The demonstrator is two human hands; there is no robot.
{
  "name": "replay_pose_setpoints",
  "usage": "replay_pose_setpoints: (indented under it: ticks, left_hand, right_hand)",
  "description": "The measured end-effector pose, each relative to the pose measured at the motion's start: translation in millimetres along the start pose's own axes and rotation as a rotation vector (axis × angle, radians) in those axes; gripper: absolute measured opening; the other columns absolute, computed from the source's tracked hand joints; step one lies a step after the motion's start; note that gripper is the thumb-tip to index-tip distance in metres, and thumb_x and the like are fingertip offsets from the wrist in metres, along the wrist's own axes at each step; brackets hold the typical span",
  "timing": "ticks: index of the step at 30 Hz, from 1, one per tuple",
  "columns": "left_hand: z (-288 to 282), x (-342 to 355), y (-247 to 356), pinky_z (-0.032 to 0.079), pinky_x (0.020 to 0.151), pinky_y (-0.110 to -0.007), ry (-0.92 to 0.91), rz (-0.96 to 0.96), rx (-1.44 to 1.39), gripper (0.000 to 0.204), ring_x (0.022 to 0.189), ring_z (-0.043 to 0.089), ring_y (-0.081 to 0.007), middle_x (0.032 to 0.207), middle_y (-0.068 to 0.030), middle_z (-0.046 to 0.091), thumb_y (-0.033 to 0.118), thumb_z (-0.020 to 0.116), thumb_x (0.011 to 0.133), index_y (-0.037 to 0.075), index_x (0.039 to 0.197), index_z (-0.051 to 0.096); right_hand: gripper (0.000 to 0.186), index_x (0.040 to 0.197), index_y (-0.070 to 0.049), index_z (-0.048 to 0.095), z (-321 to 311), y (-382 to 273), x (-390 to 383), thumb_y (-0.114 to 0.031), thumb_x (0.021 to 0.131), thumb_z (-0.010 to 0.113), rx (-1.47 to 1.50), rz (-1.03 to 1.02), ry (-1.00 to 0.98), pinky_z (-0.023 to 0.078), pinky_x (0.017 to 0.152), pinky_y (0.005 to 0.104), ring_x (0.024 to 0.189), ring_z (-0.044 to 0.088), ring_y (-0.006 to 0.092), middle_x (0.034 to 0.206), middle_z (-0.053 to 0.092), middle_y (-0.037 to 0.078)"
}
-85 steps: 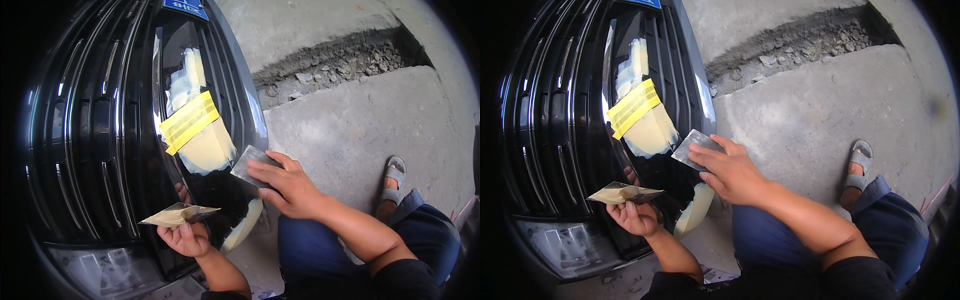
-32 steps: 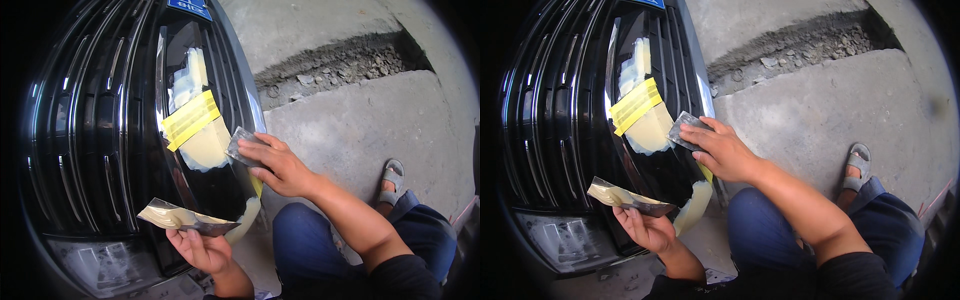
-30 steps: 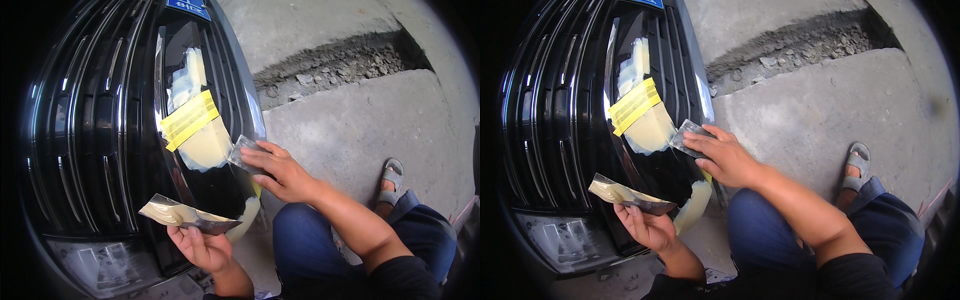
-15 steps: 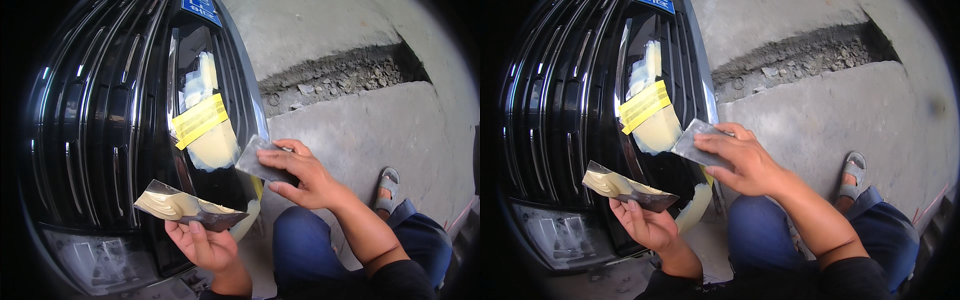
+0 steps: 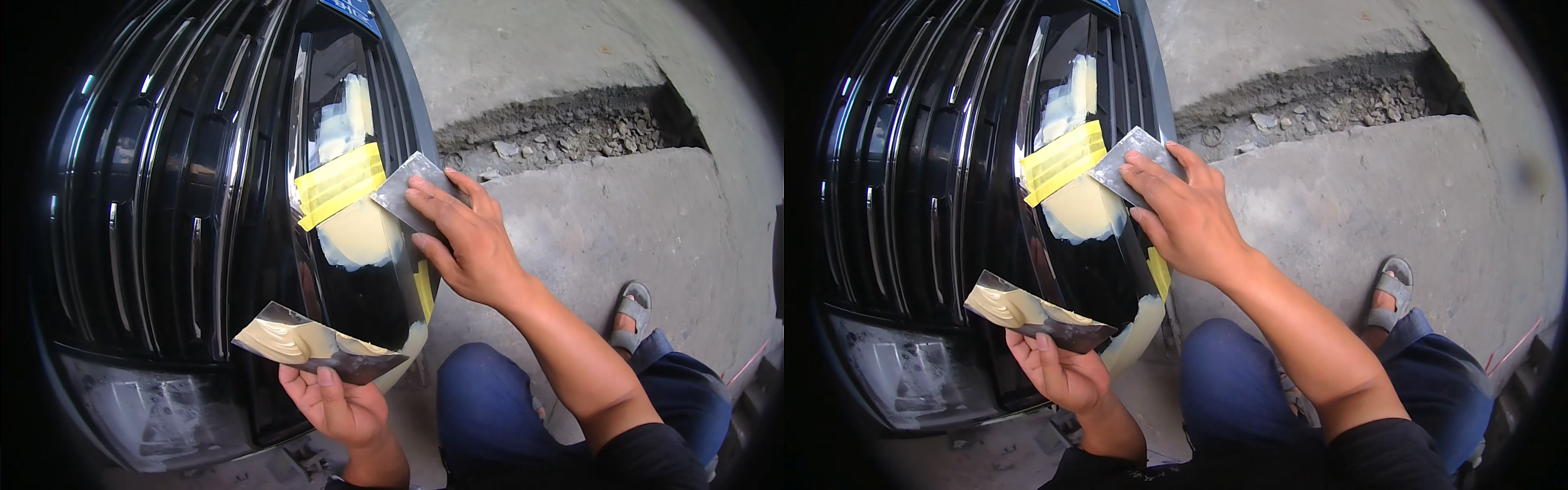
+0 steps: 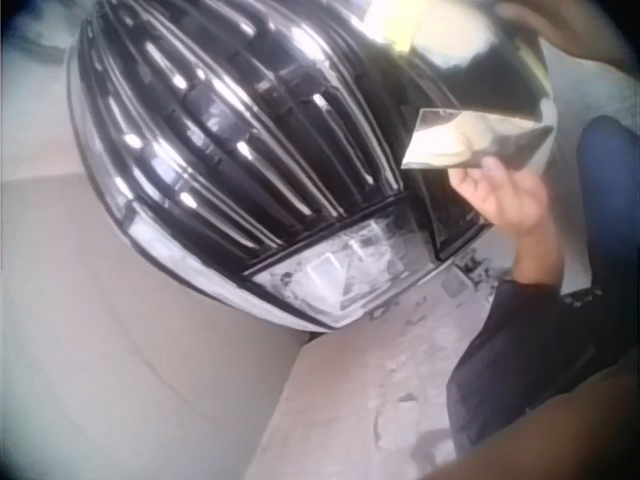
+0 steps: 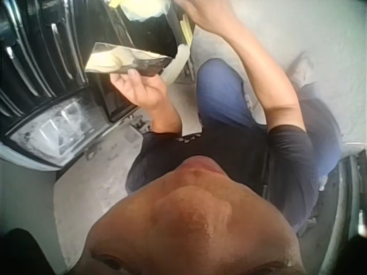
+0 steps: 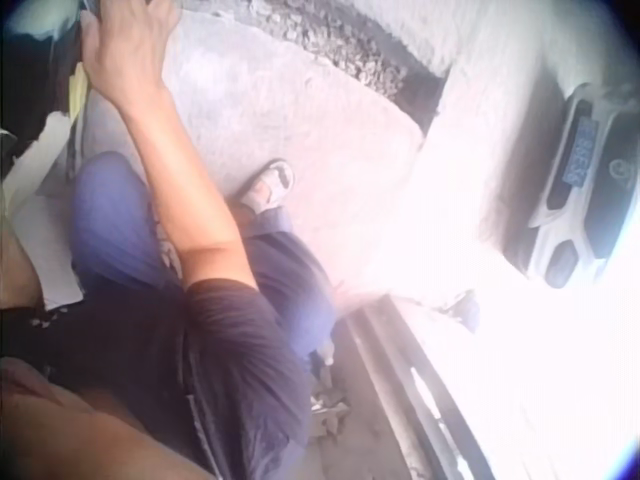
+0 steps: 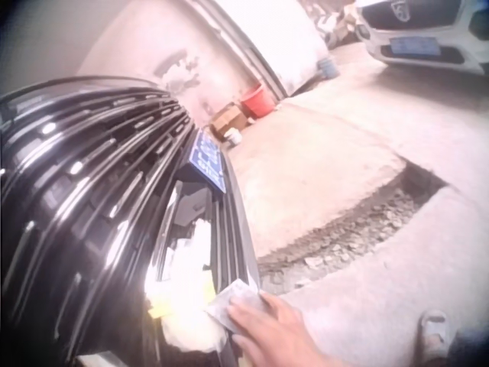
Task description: The person applies a beige body filler to a black car's front bumper and side panel using two metal spreaders. They repeatedly transfer filler between the spreaders and smooth it over taped-off areas on the bumper and wheel arch.
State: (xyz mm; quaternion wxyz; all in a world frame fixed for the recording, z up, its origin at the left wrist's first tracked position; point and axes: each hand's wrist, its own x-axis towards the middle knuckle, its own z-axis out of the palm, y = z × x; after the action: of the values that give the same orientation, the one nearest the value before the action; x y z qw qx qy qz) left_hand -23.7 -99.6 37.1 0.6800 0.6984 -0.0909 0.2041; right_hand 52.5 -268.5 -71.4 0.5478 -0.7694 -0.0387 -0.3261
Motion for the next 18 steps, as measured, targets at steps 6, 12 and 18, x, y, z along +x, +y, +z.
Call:
replay_pose_setpoints:
  ticks: [6, 12, 18]
  left_hand:
    - [-4.8, 0.4, -3.0, 0.036, 0.106, -0.038, -0.006, -0.004, 0.002, 0.056, 0.123, 0.047, -0.0286, 0.135, -0.0235, 0.043, 0.003, 0.049, 0.087, -0.009, 0.137, 0.025]
    - [-5.7, 3.9, -7.2, 0.037, 0.105, -0.037, -0.036, -0.034, -0.020, 0.054, 0.121, 0.047, -0.0259, 0.135, -0.0202, 0.044, 0.004, 0.048, 0.090, -0.007, 0.138, 0.026]
    - [-1.6, 7.2, -11.8, 0.037, 0.104, -0.037, -0.088, -0.143, -0.119, 0.053, 0.120, 0.048, -0.0248, 0.133, -0.0189, 0.046, 0.004, 0.049, 0.090, -0.007, 0.137, 0.028]
  right_hand:
    - [0.048, 0.123, -0.012, 0.059, 4.0, -10.1, -18.8, -0.010, 0.076, 0.069, -0.083, -0.047, -0.078, 0.036, 0.093, 0.0479, 0.122, 0.043, 0.0392, 0.135, 0.053, 0.002]
    - [0.045, 0.122, -0.012, 0.060, 1.5, -21.5, -55.4, -0.011, 0.077, 0.066, -0.124, -0.078, -0.172, 0.037, 0.090, 0.0472, 0.121, 0.044, 0.0383, 0.135, 0.053, 0.001]
    - [0.054, 0.124, 0.000, 0.057, -36.3, -33.5, -49.2, -0.007, 0.073, 0.073, 0.755, 0.152, -0.261, 0.031, 0.109, 0.0426, 0.126, 0.047, 0.0310, 0.133, 0.055, 0.014]
